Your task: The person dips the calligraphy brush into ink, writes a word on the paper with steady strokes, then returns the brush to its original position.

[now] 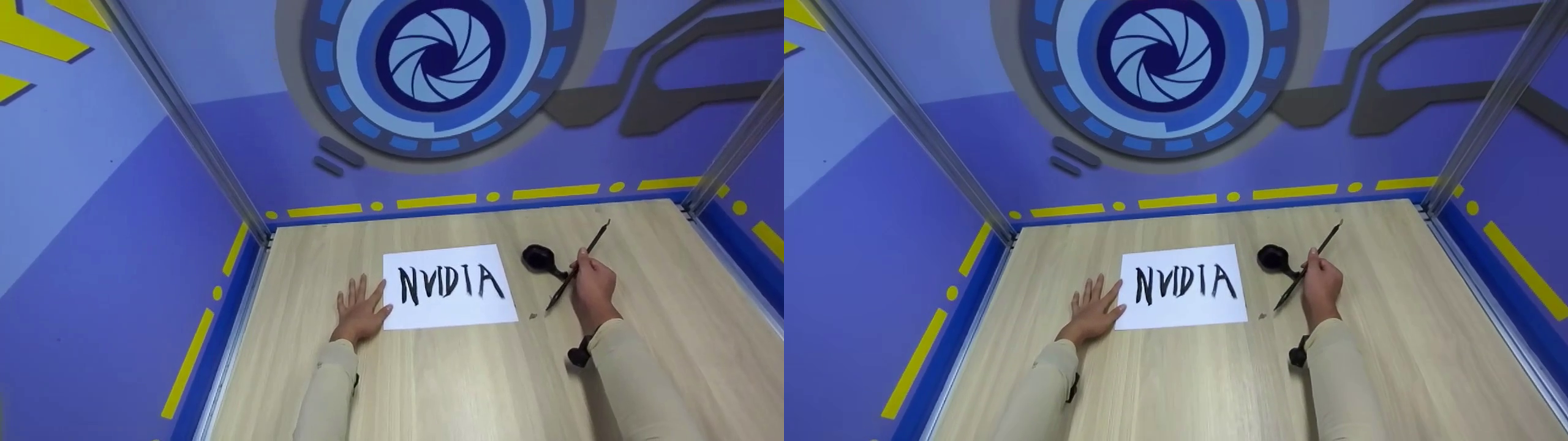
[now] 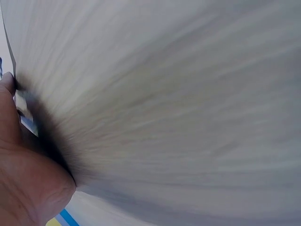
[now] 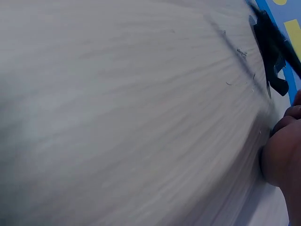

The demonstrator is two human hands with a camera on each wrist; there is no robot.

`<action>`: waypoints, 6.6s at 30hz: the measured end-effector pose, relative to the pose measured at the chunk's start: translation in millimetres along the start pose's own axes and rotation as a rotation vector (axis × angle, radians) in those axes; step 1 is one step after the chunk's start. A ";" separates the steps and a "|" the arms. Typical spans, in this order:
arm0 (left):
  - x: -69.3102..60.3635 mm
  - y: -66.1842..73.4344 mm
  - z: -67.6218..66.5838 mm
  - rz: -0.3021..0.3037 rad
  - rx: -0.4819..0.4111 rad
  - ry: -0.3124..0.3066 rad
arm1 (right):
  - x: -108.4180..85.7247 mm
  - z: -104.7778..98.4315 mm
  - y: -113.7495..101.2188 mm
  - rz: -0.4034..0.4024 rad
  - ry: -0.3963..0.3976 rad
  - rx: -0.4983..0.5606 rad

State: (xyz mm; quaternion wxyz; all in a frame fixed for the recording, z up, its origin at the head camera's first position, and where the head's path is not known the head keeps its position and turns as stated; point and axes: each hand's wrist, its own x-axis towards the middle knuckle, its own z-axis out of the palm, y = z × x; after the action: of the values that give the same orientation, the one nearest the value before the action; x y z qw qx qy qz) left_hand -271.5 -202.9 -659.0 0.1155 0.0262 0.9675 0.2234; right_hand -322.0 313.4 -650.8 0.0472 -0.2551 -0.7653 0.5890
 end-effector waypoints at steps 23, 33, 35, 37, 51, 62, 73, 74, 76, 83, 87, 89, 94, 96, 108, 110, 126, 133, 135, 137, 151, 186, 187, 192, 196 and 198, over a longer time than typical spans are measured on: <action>-0.2 -0.6 0.0 0.001 -0.016 0.003 | 33.6 4.5 -12.6 -0.022 -0.117 -0.225; -1.2 0.0 -1.2 0.012 -0.024 0.007 | 40.9 2.2 -17.4 0.054 -0.160 -0.289; -1.3 -0.5 -1.5 0.011 -0.027 0.009 | 41.3 2.5 -18.1 0.065 -0.165 -0.289; -1.3 -0.8 -1.4 0.009 -0.024 0.009 | 41.6 2.7 -18.7 0.068 -0.164 -0.291; 0.9 -0.6 0.3 -0.001 -0.047 0.001 | 43.9 1.1 -20.8 -0.022 -0.187 -0.412; -2.1 1.8 -3.0 0.002 -0.030 0.019 | 45.3 2.9 -24.2 -0.031 -0.185 -0.426; -2.7 1.3 -0.5 -0.008 -0.033 0.005 | 43.9 4.5 -25.4 -0.017 -0.161 -0.465; -2.7 1.0 -0.4 -0.006 -0.038 0.006 | 43.9 4.3 -25.7 -0.015 -0.160 -0.463; -2.0 0.1 0.1 -0.002 -0.047 0.006 | 43.5 4.6 -26.5 -0.026 -0.160 -0.475; 2.0 -4.3 3.6 0.014 -0.067 0.012 | 47.3 5.5 -27.4 -0.092 -0.176 -0.538; 1.6 -4.4 2.8 0.018 -0.064 0.019 | 49.0 6.1 -27.5 -0.086 -0.182 -0.549; 0.8 -4.0 2.3 0.014 -0.057 0.014 | 49.9 6.5 -27.1 -0.082 -0.185 -0.554; -1.4 -1.3 -1.3 0.010 -0.043 0.016 | 49.9 7.8 -27.6 -0.081 -0.184 -0.550; -1.7 -0.7 -2.2 0.007 -0.037 0.014 | 49.8 8.3 -27.5 -0.075 -0.184 -0.541; -3.0 0.4 -2.3 0.008 -0.034 0.010 | 45.4 3.3 -20.9 -0.069 -0.198 -0.454; -2.2 0.6 -2.9 0.001 -0.035 0.003 | 45.7 2.4 -19.7 -0.058 -0.205 -0.425; -1.5 -0.7 -1.5 0.005 -0.029 0.012 | 42.7 2.9 -17.3 -0.027 -0.194 -0.332; -1.1 -1.2 0.9 0.011 -0.027 0.017 | 43.5 1.3 -15.3 -0.023 -0.184 -0.329; -1.1 -1.2 1.7 0.008 -0.018 0.012 | 42.7 1.0 -15.0 -0.031 -0.182 -0.335; -1.0 -1.1 2.2 0.005 -0.022 0.007 | 41.9 0.9 -14.2 -0.044 -0.179 -0.339; -1.7 0.9 -0.3 -0.014 -0.015 0.011 | 45.2 1.3 -13.1 -0.087 -0.182 -0.353; -0.6 0.4 -2.4 0.000 -0.053 0.012 | 45.0 6.3 -10.1 -0.074 -0.139 -0.342; -1.0 0.4 -2.4 0.000 -0.052 0.010 | 45.0 6.0 -10.0 -0.075 -0.142 -0.341; -0.7 0.2 -1.5 -0.005 -0.046 0.006 | 43.0 5.8 -11.3 -0.084 -0.133 -0.345; -0.6 1.0 -2.3 -0.007 -0.047 0.005 | 42.2 6.6 -11.9 -0.104 -0.117 -0.344; -0.4 2.0 -3.5 -0.008 -0.054 0.000 | 42.3 5.8 -12.2 -0.123 -0.113 -0.337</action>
State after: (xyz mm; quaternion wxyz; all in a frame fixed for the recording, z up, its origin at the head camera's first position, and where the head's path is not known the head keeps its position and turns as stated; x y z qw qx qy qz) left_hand -272.0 -202.7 -655.0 0.1173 0.0190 0.9612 0.2491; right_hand -364.8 325.0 -650.9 -0.0033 -0.1788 -0.8686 0.4621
